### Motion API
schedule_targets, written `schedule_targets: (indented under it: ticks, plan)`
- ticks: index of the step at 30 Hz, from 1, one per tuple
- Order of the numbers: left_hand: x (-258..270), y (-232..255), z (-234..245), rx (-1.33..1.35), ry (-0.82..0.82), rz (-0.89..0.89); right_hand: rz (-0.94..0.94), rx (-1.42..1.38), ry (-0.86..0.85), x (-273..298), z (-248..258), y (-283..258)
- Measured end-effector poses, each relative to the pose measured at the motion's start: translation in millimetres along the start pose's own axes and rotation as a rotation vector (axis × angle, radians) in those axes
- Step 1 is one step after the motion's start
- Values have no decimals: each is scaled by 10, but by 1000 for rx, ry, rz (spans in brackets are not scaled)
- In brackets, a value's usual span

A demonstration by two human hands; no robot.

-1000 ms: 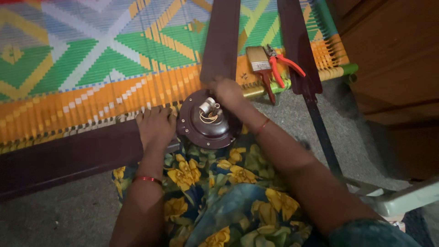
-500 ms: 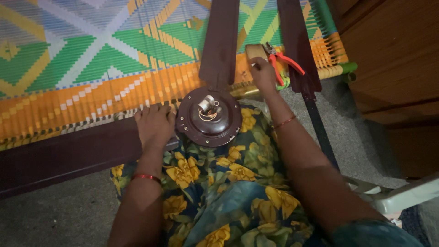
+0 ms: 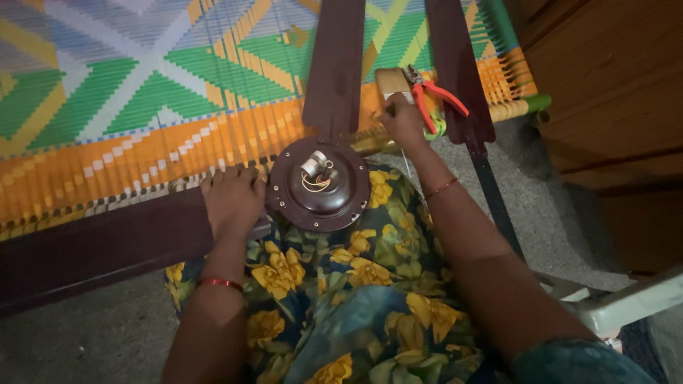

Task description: The person uses a screwdriver to loosen and remove screws from the central hub of a ceiling fan. They detach two fan blades and place them on the woven cot beside them, leaving the motor housing and one blade attached.

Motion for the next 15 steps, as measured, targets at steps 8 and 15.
schedule_targets:
  ticks: [8,15]
  plan:
    - [-4,-6,8,-2,-45,14,19,5,22,-96,-13,32]
    - [-26,5,34,-25,-62,14,-5,437,18,-128,-200,198]
Point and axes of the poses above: each hand's wrist, its own x-axis away from the middle knuckle, its own z-axis out of the back of the hand, y = z × x, the point moved 1 cm from there along -x, towards the middle knuckle, and after that the axes turned 2 degrees about -y, right-handed, at the moved point
